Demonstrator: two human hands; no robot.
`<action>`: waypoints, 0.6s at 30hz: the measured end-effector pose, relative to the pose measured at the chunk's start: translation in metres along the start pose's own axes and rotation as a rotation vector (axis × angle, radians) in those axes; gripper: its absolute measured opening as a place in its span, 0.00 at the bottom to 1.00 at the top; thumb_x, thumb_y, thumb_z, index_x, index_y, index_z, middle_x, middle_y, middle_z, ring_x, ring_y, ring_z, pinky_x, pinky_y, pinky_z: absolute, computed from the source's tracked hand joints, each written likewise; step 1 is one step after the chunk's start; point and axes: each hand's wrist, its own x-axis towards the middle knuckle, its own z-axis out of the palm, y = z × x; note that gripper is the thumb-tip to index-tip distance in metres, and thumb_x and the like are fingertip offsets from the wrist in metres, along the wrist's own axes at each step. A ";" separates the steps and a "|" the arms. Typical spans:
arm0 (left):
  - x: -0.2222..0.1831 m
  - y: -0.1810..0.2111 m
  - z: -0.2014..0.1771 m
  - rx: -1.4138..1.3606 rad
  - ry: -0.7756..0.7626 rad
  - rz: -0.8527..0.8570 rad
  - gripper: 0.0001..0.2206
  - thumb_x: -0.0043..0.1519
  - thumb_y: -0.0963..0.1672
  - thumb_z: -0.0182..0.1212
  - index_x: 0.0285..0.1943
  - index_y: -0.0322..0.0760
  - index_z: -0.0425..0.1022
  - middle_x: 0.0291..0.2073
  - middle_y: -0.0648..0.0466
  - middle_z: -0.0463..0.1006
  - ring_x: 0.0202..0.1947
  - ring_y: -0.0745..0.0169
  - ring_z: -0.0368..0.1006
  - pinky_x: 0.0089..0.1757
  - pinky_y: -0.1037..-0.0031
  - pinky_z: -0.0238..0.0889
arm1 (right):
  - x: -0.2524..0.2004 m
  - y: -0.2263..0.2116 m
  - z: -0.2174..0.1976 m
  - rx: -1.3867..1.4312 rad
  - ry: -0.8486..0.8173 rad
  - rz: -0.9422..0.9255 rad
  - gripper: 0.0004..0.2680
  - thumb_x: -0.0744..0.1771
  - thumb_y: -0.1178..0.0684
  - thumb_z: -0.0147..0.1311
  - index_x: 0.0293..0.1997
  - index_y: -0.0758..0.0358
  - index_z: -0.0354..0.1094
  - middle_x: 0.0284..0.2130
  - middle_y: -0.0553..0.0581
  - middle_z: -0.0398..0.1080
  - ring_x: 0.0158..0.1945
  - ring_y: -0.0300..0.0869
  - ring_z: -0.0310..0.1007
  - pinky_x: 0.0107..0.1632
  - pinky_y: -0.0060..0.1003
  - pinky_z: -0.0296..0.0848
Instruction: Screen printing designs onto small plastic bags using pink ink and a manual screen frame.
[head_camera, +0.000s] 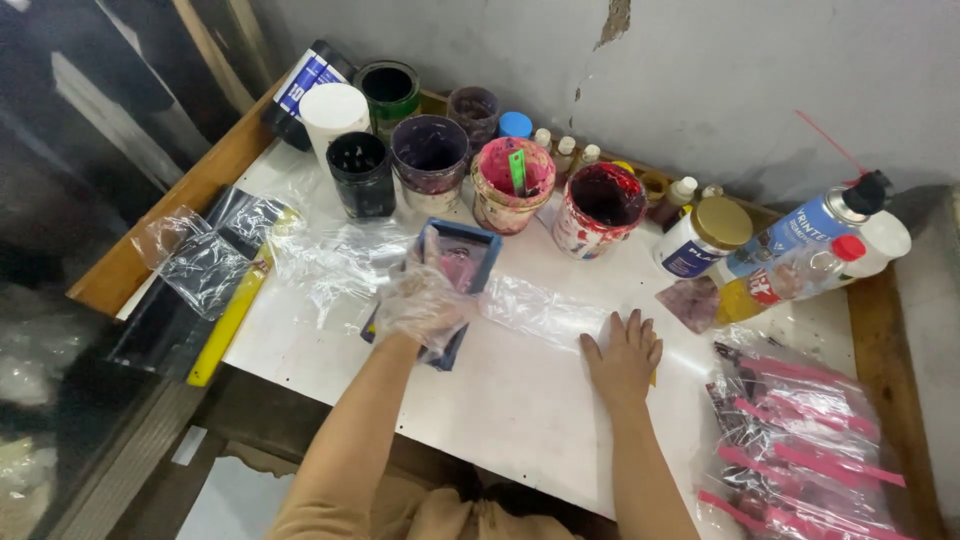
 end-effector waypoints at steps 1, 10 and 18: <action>-0.004 0.006 0.008 0.095 0.059 -0.007 0.54 0.49 0.59 0.68 0.83 0.59 0.36 0.76 0.49 0.52 0.71 0.42 0.54 0.63 0.51 0.56 | 0.001 0.001 0.002 -0.011 0.001 0.008 0.30 0.69 0.24 0.38 0.73 0.54 0.56 0.76 0.63 0.45 0.79 0.57 0.38 0.75 0.59 0.31; -0.021 0.049 0.052 0.261 -0.091 0.206 0.55 0.55 0.63 0.62 0.83 0.47 0.27 0.78 0.39 0.45 0.74 0.32 0.46 0.65 0.43 0.50 | 0.005 0.011 0.033 0.256 0.396 -0.158 0.17 0.68 0.37 0.52 0.59 0.53 0.71 0.59 0.57 0.65 0.62 0.51 0.62 0.64 0.50 0.54; -0.013 0.058 0.056 0.242 -0.139 0.138 0.51 0.59 0.60 0.58 0.83 0.48 0.25 0.80 0.44 0.38 0.77 0.35 0.39 0.68 0.47 0.42 | -0.058 -0.074 -0.016 1.089 -0.099 0.117 0.13 0.65 0.54 0.61 0.56 0.60 0.75 0.34 0.60 0.81 0.28 0.40 0.73 0.35 0.33 0.74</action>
